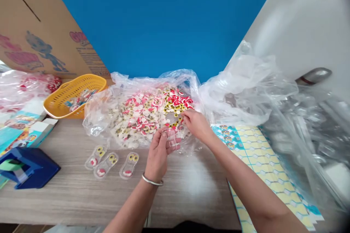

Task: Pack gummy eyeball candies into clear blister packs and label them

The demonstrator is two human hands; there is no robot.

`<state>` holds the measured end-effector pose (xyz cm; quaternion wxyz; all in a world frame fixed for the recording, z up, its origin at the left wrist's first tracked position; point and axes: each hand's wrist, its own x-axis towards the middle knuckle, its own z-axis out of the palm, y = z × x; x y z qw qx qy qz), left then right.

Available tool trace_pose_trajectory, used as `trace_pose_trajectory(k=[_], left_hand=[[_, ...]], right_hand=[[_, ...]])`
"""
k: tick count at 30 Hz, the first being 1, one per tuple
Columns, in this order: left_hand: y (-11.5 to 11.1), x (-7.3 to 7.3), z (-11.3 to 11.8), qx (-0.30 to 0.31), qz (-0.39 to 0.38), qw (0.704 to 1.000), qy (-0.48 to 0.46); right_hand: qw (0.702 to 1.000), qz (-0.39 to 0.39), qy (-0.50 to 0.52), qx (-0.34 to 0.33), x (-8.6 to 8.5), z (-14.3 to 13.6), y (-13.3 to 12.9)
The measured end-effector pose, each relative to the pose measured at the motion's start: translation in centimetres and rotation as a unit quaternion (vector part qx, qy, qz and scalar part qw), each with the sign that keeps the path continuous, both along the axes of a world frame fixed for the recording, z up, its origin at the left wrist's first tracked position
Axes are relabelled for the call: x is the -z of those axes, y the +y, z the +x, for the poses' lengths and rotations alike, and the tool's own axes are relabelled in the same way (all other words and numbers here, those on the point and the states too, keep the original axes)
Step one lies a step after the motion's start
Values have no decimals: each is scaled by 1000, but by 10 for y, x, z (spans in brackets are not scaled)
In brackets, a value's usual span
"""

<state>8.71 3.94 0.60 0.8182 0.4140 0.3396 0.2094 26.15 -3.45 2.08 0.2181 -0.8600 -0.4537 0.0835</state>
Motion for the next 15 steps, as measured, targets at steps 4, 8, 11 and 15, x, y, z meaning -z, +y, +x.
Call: trace_pose_trajectory(k=[4, 8, 11, 15], left_hand=[[14, 5, 21, -26, -64, 998, -3], [19, 15, 25, -37, -87, 995, 7], [21, 23, 24, -38, -96, 995, 8], [25, 27, 25, -34, -103, 994, -12]], right_hand=[[994, -101, -40, 2, 13, 30, 51], [991, -119, -61, -3, 31, 29, 63], [987, -136, -88, -12, 39, 28, 62], [994, -96, -55, -17, 38, 29, 57]])
